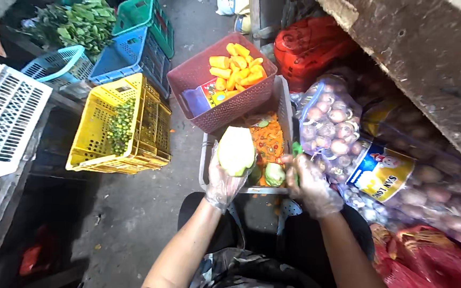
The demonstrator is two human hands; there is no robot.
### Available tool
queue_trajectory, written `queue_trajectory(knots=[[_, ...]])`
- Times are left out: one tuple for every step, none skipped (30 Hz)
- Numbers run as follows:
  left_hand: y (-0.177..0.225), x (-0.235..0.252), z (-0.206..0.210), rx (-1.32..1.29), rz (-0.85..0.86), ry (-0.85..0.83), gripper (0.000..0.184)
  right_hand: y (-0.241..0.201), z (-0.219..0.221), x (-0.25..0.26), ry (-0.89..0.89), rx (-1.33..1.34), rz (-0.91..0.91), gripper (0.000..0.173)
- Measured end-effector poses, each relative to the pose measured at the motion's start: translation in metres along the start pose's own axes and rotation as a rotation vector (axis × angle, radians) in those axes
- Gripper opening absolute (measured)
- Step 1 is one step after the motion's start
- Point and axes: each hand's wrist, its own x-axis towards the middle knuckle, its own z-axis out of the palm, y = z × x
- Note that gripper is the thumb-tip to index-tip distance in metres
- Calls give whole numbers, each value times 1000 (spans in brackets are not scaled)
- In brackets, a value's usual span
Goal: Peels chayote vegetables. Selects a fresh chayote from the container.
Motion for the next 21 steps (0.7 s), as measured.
queue_trajectory(knots=[[-3, -4, -2, -10, 55, 6, 56, -1, 14, -11, -63, 29, 45, 43], [-7, -9, -4, 2, 105, 12, 52, -2, 28, -22, -98, 59, 99, 41], [-12, -14, -6, 14, 140, 10, 46, -2, 42, -30, -116, 105, 136, 37], [-16, -20, -10, 37, 164, 2, 41, -2, 54, -35, -110, 159, 168, 31], [-19, -27, -12, 65, 184, -2, 36, -2, 63, -36, -79, 215, 194, 23], [-20, -35, -14, 59, 198, -11, 31, -1, 69, -36, -42, 266, 216, 19], [-19, -41, -17, 18, 194, -37, 28, 0, 69, -35, -31, 303, 237, 15], [-15, -46, -17, -22, 177, -57, 30, 1, 66, -33, -41, 329, 239, 13], [-11, -50, -17, -40, 143, -88, 35, 1, 61, -33, -72, 353, 239, 11], [-6, -53, -17, -65, 92, -142, 45, -1, 57, -32, -120, 372, 244, 9], [-2, -55, -17, -85, 46, -165, 52, -3, 53, -32, -177, 384, 250, 9], [0, -55, -17, -100, -1, -156, 57, -6, 52, -31, -217, 384, 253, 9], [2, -54, -19, -116, -55, -159, 61, -8, 53, -28, -234, 349, 248, 7], [2, -51, -25, -121, -114, -185, 64, -11, 54, -26, -227, 274, 234, 9], [2, -46, -34, -128, -174, -224, 67, -14, 55, -22, -212, 179, 207, 20], [2, -42, -40, -121, -220, -189, 70, -15, 56, -18, -192, 65, 166, 31], [2, -38, -45, -126, -246, -156, 74, -15, 55, -13, -147, -51, 110, 38], [2, -34, -46, -136, -260, -124, 79, -14, 53, -9, -97, -158, 51, 41], [3, -32, -44, -137, -257, -104, 85, -10, 49, -6, -43, -245, 10, 45], [4, -29, -44, -139, -231, -90, 87, -3, 46, -5, -4, -323, -25, 44], [3, -26, -47, -139, -181, -83, 87, 5, 46, -8, 6, -398, -52, 44]])
